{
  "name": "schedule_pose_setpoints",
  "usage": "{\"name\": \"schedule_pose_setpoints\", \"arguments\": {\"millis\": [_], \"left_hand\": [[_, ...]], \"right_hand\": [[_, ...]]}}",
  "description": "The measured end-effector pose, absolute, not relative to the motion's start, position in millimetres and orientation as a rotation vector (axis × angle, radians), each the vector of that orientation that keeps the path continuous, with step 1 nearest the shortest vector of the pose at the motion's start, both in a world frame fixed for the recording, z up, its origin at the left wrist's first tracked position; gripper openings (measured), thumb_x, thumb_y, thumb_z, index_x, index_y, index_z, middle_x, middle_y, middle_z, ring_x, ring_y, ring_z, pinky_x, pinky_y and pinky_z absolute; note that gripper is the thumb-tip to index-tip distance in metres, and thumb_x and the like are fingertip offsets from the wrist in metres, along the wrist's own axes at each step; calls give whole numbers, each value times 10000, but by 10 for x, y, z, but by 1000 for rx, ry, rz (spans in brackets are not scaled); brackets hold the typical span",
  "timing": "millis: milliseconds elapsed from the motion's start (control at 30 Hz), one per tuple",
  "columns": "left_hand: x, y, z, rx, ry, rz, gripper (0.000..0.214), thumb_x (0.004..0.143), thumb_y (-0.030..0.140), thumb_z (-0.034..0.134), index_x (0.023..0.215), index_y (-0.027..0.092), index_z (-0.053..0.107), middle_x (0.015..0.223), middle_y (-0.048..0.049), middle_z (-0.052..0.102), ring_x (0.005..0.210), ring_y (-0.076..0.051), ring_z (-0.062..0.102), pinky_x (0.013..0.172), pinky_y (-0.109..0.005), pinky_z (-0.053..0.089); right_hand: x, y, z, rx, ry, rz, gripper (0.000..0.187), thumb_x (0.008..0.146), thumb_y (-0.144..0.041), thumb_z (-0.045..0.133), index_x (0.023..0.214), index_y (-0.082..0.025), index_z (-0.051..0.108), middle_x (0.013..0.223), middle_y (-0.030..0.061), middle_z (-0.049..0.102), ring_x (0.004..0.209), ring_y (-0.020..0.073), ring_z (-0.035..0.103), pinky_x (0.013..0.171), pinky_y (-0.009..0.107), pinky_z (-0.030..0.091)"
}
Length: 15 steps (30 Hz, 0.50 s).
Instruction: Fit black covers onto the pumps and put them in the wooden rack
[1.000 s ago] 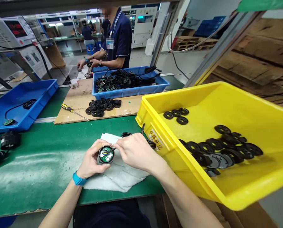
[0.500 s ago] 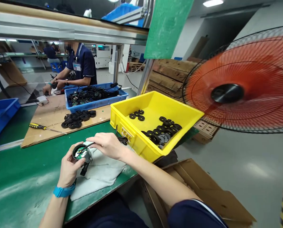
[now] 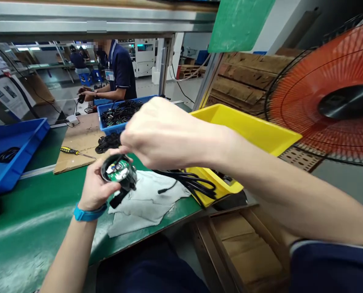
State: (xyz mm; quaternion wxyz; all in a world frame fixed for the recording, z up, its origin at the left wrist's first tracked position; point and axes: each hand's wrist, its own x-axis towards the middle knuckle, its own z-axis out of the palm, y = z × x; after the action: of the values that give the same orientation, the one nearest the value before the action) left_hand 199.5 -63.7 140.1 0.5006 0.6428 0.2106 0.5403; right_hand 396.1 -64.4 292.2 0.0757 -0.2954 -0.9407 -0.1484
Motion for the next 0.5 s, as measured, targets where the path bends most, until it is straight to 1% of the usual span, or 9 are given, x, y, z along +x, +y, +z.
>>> {"name": "schedule_pose_setpoints", "arguments": {"millis": [33,100,167,233,333,433,500], "left_hand": [[2026,-658,1354,1567,483,1253,644,688,542,837,1207,198,671,1117,-75,629,1048,-276,631,938,-366,502],[2070,-675,1189,1594,491,1158,641,682,559,835,1192,205,678,1106,-77,623,1030,-274,624,910,-358,506],[2076,-653,964,1636,561,1086,619,681,520,852,1189,213,679,1125,-82,613,1058,-273,603,929,-359,492],[2043,-609,731,1683,625,1008,613,681,469,873,1206,225,671,1163,-88,609,1114,-279,575,988,-382,460],[1956,-556,479,1727,624,858,640,689,459,875,1241,223,653,1209,-106,614,1179,-302,548,1058,-439,414],[1891,-538,385,1688,611,818,658,715,485,851,1270,209,631,1253,-126,600,1214,-318,535,1083,-461,396],[1878,-535,374,1665,613,825,664,725,494,842,1283,212,619,1270,-125,591,1226,-318,529,1088,-456,392]], "right_hand": [[4007,-638,2885,-916,-2839,-337,493,1024,-375,425,703,-148,722,594,-6,589,579,91,558,619,273,325],[4094,-600,2685,-1039,-2830,-21,352,969,-311,547,705,-176,735,583,-10,622,541,94,538,585,258,328],[4156,-558,2357,-1206,-2758,340,278,929,-243,596,696,-179,734,617,2,665,542,100,541,566,247,335],[4184,-547,1980,-1361,-2662,599,281,930,-245,586,697,-168,723,622,11,666,552,108,537,563,240,331],[4185,-583,1501,-1447,-2519,759,353,955,-295,519,663,-156,659,586,0,598,558,113,500,577,239,310],[4189,-596,1241,-1426,-2368,915,395,963,-371,458,661,-159,597,575,-24,519,566,113,462,582,240,288],[4202,-569,1162,-1398,-2283,1035,404,943,-428,458,656,-165,566,575,-35,475,568,111,430,576,241,278]]}}
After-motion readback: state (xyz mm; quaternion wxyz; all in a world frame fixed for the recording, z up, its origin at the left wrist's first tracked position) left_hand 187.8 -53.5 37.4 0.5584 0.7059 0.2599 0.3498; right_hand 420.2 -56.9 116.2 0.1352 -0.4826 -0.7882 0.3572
